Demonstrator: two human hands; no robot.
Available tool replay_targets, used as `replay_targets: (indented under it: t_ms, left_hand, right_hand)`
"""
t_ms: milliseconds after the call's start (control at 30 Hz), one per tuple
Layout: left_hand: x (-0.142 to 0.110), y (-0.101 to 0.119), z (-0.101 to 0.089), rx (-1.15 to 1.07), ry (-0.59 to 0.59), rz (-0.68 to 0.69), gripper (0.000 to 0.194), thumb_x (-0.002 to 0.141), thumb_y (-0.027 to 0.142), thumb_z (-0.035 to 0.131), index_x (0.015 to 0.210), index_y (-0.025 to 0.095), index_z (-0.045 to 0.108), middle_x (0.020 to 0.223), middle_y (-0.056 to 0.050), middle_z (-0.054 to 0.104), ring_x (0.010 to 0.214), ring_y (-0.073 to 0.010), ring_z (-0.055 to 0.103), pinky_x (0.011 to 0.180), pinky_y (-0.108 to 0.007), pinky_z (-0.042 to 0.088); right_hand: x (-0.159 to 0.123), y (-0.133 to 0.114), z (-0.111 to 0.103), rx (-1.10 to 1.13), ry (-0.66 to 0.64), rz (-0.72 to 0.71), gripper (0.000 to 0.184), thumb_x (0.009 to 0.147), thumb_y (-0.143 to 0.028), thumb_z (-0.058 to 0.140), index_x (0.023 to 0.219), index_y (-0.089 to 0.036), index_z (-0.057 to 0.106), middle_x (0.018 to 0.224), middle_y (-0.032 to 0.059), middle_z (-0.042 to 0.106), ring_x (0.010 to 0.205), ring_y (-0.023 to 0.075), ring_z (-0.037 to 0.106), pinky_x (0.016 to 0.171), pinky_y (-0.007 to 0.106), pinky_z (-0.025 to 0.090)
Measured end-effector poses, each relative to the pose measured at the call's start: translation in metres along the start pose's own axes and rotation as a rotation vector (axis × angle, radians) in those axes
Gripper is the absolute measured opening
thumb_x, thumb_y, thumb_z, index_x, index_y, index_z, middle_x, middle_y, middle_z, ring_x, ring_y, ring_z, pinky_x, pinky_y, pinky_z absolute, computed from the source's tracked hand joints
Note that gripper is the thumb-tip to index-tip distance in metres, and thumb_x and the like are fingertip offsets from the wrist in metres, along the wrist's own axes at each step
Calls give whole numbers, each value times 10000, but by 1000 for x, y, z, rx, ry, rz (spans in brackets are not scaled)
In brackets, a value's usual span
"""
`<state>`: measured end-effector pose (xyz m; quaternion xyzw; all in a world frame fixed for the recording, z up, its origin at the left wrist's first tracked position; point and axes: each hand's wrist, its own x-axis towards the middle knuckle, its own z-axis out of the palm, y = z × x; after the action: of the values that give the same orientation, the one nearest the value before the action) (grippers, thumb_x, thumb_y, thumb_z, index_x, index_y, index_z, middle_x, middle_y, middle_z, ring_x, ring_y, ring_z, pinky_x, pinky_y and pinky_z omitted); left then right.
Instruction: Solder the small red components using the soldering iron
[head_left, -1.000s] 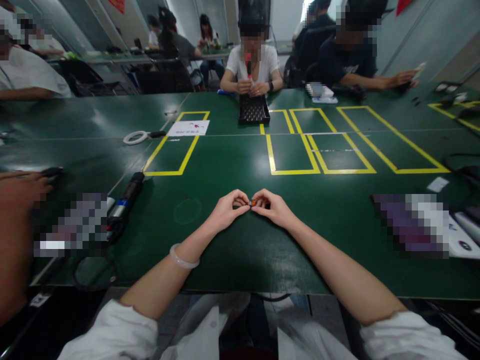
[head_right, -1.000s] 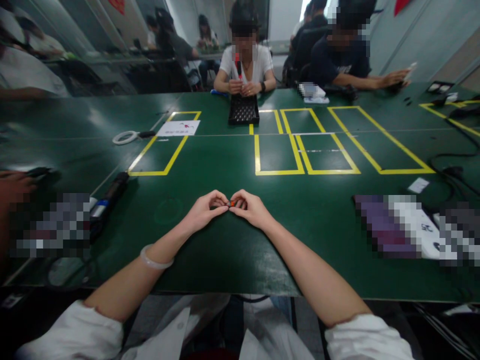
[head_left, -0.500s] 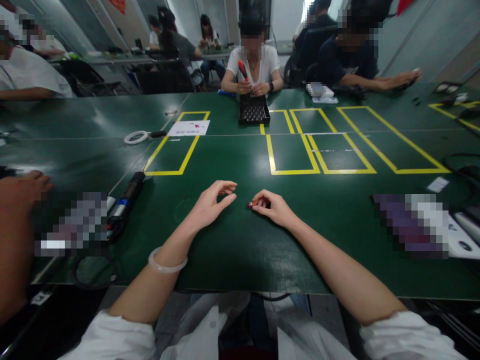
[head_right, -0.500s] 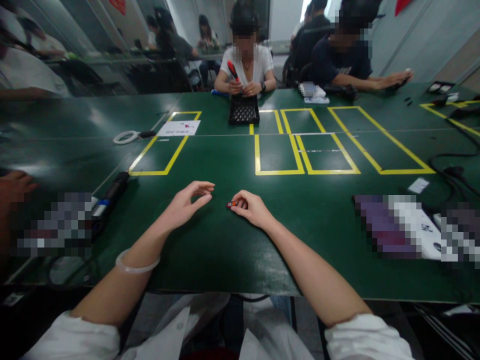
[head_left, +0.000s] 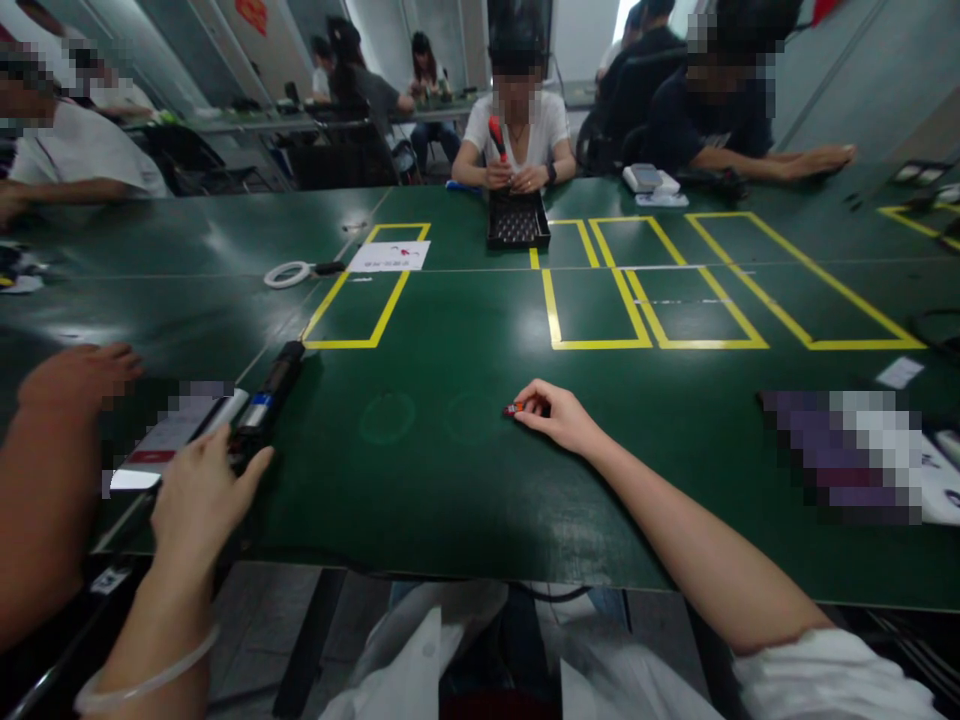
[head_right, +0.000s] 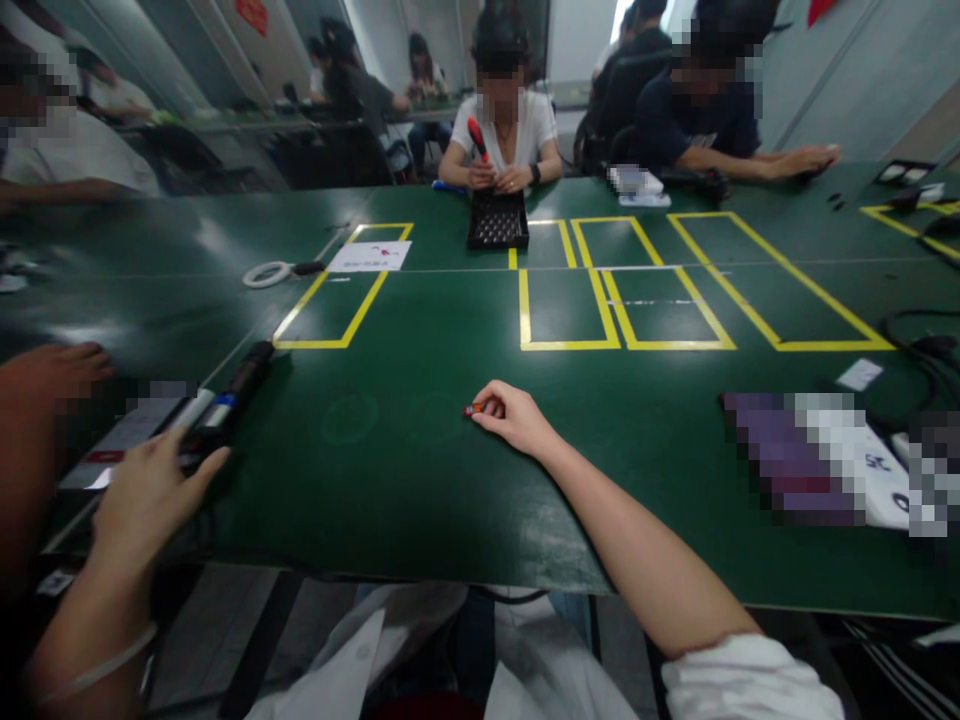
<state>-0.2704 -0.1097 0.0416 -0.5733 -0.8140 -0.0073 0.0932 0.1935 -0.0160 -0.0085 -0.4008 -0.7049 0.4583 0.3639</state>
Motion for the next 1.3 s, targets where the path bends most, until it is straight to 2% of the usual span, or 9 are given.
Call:
replay_targets:
  t_ms: [100,200,267,400,533,633,733,867,1300]
  left_hand:
    - [-5,-18,4,67,-136,-73,644,892,580,330,1299,110,501,1295,-224,567,1129,-369,568,839,-439,478]
    - [1,-28,7,45,-207,-92,658,884,572,321,1320,115,506,1304,-211,571,1134,-342,576,835,-398,470]
    - [7,-32,7,10,-209,-90,637,846,567,377,1261,120,562,1212,-188,631,1074,-337,601,791,-374,468]
    - [13,-34,8,-78,-141,-55,509,740,568,489,1061,211,659,963,-88,710,959,-345,630,685,-351,444]
    - [9,-26,8,-76,-151,-17,579,770,571,467,1128,152,643,1001,-155,703,944,-353,638,698,-364,451]
    - [3,-13,6,-73,-151,-4,583,810,540,466,1189,123,614,1098,-171,685,1007,-335,626,784,-372,473]
    - [-4,8,2,-102,-139,51,581,837,534,458,1216,116,596,1182,-175,653,1094,-323,599,889,-391,466]
    - [-10,47,-5,-179,-161,112,602,844,547,455,1237,113,593,1206,-174,629,1108,-317,595,928,-404,465]
    - [-6,216,-19,-433,-176,514,467,869,465,510,1217,164,594,1195,-123,550,1026,-262,594,914,-371,472]
  right_hand:
    - [0,2,0,6,0,0,181,796,-292,670,917,-172,608,720,-9,591,616,113,514,587,248,416]
    - [0,3,0,18,2,1,192,796,-293,669,933,-172,609,723,-10,583,622,114,512,589,250,416]
    - [0,3,0,24,6,4,200,795,-299,670,940,-174,611,722,-11,581,623,116,511,587,251,415]
    - [0,2,0,23,2,9,207,797,-311,671,942,-172,621,726,-9,581,624,115,510,588,250,417]
    - [0,1,0,25,-11,16,207,799,-312,670,939,-168,623,712,-13,576,612,111,503,582,245,409]
    - [0,0,0,24,-11,14,207,803,-318,670,936,-169,621,706,-15,575,604,109,494,574,241,399]
    - [0,-1,0,15,-5,15,209,802,-330,673,929,-173,617,700,-16,576,602,109,491,568,238,400]
    - [0,-2,0,13,-6,17,209,802,-337,671,920,-173,616,693,-18,575,591,106,485,562,235,398]
    - [2,-2,0,67,51,-17,244,792,-339,678,955,-186,579,740,-15,561,609,111,487,567,248,397]
